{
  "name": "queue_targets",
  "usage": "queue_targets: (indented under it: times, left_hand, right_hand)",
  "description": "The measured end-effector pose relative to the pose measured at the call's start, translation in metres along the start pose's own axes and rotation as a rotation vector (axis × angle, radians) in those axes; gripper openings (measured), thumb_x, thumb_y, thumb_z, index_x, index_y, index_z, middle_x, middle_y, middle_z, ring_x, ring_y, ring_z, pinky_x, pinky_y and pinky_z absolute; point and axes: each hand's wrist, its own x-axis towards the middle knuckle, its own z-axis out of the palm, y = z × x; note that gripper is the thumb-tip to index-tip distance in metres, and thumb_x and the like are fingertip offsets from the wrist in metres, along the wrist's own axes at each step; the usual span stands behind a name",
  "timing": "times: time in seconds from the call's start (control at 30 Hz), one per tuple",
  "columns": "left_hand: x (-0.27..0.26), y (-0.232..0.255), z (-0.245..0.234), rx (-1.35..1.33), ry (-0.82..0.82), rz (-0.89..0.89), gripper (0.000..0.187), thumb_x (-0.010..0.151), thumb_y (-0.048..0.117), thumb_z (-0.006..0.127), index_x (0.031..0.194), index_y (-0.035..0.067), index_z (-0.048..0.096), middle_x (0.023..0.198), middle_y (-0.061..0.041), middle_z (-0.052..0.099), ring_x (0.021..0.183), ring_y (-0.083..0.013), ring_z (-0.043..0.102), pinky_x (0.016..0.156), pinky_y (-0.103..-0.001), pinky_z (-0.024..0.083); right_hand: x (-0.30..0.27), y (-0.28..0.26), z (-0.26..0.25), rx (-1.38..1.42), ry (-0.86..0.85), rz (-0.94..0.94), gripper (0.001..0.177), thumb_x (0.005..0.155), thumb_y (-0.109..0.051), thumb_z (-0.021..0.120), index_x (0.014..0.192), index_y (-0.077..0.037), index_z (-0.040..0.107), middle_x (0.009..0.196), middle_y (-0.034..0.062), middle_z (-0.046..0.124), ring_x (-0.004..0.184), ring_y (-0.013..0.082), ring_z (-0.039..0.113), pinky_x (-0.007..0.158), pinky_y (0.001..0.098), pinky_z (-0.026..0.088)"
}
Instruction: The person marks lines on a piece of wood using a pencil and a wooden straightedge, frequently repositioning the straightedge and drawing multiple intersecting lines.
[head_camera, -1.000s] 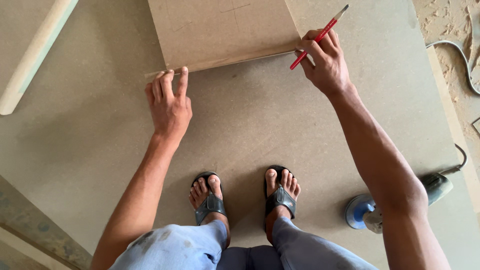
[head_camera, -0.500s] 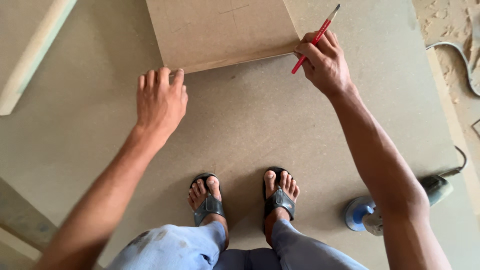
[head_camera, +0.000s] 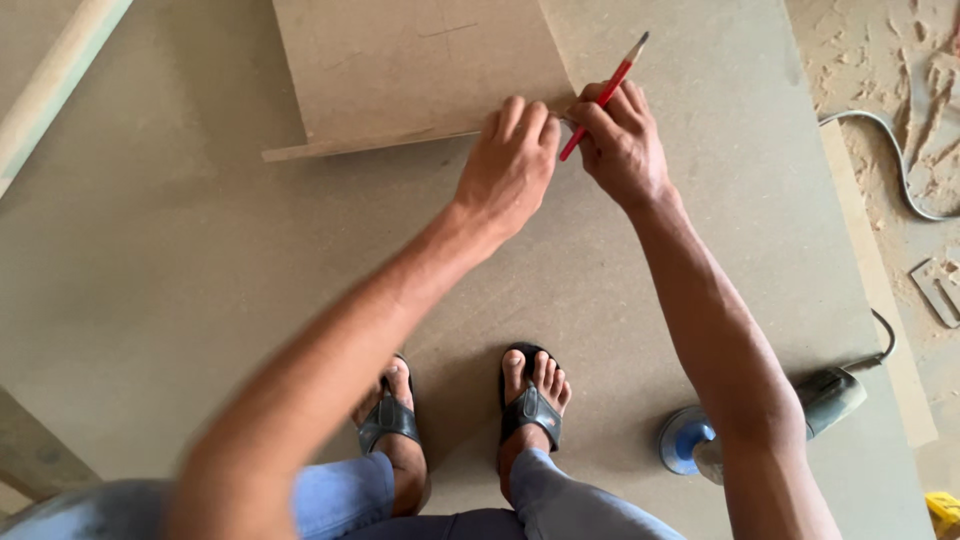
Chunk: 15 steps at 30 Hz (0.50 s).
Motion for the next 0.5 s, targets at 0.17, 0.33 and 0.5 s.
queue_targets:
  times: [0.17, 0.33, 0.5]
  left_hand:
    - [-0.019, 0.015, 0.035, -0.13, 0.189, -0.189, 0.045, 0.095, 0.0, 0.066, 0.139, -0.005, 0.058, 0.137, -0.02, 0.056, 0.129, -0.0354, 0.054, 0.109, -0.046, 0.05]
    - [-0.019, 0.017, 0.038, -0.029, 0.162, -0.193, 0.054, 0.094, 0.002, 0.064, 0.147, 0.0, 0.054, 0.144, -0.016, 0.052, 0.133, -0.0355, 0.051, 0.111, -0.047, 0.048]
    - [-0.015, 0.026, 0.039, 0.009, 0.126, -0.228, 0.054, 0.094, 0.005, 0.066, 0.146, 0.0, 0.054, 0.143, -0.018, 0.052, 0.132, -0.0365, 0.052, 0.111, -0.048, 0.046]
  right_hand:
    - [-0.003, 0.001, 0.0, 0.005, -0.019, 0.014, 0.026, 0.088, 0.006, 0.082, 0.108, -0.005, 0.071, 0.116, 0.0085, 0.067, 0.112, 0.0304, 0.063, 0.095, 0.0453, 0.056]
    - [-0.003, 0.001, 0.001, 0.015, -0.016, 0.02, 0.03, 0.084, 0.007, 0.081, 0.11, -0.005, 0.071, 0.118, 0.0086, 0.067, 0.115, 0.0308, 0.063, 0.098, 0.0446, 0.056]
    - [-0.002, -0.001, -0.002, -0.011, 0.004, -0.014, 0.031, 0.082, 0.005, 0.082, 0.109, -0.005, 0.071, 0.117, 0.0094, 0.067, 0.114, 0.0308, 0.063, 0.099, 0.0447, 0.055]
